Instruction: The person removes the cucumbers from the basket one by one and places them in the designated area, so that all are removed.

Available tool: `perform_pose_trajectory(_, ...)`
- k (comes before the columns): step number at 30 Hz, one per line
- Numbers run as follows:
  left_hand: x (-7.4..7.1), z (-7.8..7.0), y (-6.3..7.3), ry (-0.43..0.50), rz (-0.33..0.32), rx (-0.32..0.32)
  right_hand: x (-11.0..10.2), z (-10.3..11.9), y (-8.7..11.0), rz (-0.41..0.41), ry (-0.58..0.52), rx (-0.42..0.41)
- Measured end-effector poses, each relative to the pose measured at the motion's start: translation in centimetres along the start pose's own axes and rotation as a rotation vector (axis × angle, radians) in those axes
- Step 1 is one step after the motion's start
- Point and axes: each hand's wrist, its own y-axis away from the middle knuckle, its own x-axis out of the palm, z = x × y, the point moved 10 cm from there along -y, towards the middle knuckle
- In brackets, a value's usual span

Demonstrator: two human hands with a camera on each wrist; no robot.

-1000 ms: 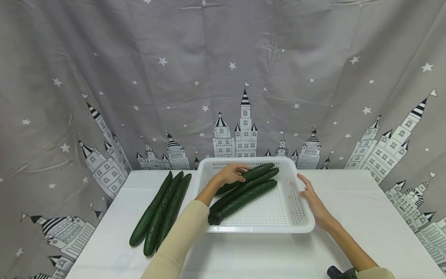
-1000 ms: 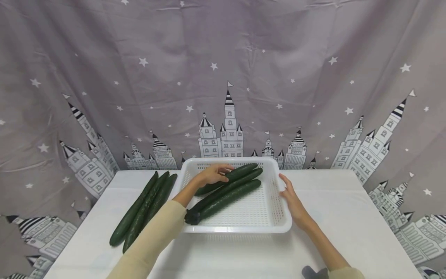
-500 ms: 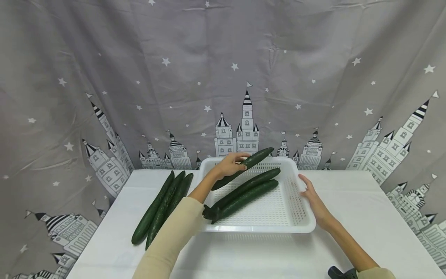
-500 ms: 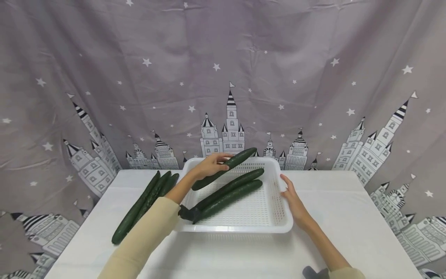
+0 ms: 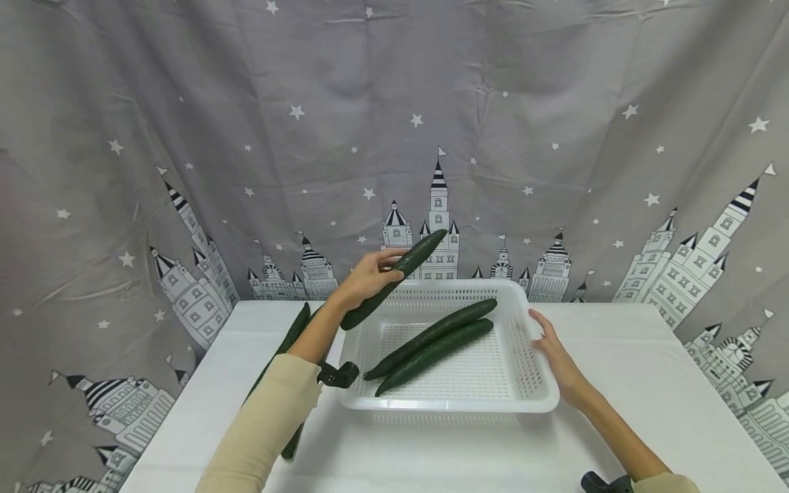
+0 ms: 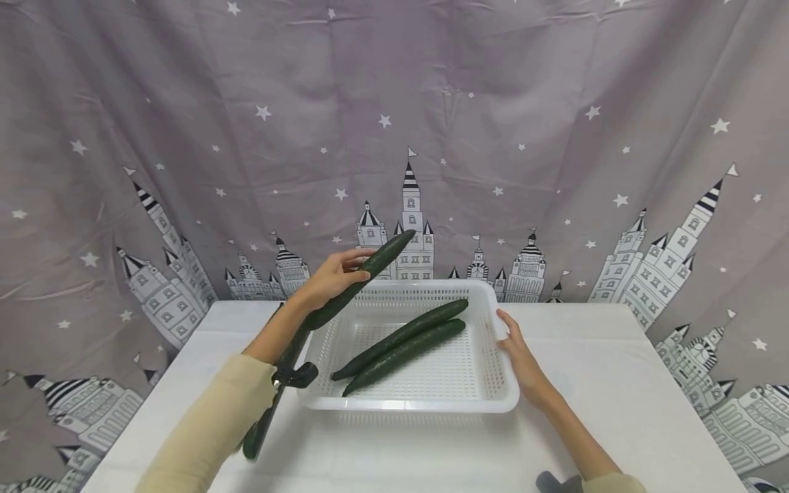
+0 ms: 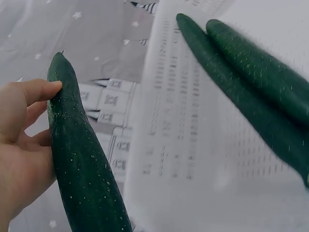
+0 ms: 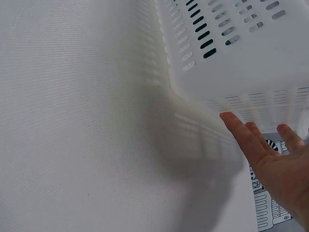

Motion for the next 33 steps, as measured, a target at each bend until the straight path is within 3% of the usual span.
perform_pose_trajectory(7, -4.0, 1.4, 2.3, 0.049, -0.105, -0.027, 0.0, 0.1, 0.1, 0.003, -0.008, -0.002)
perform_pose_trajectory(13, -7.0, 3.4, 4.8, 0.062, -0.172, -0.089, 0.0, 0.1, 0.1, 0.013, -0.024, -0.013)
perform_pose_trajectory(20, -10.3, 6.7, 7.7, 0.134, -0.239, -0.188, 0.0, 0.0, 0.1, 0.010, -0.017, -0.013)
perform_pose_trajectory(26, -12.7, 9.4, 10.3, 0.107, -0.288, -0.241, 0.0, -0.2, 0.0, 0.003, -0.006, -0.006)
perform_pose_trajectory(33, -14.6, 13.3, 13.3, 0.053, -0.342, -0.349, 0.0, -0.1, -0.1, 0.004, -0.013, -0.010)
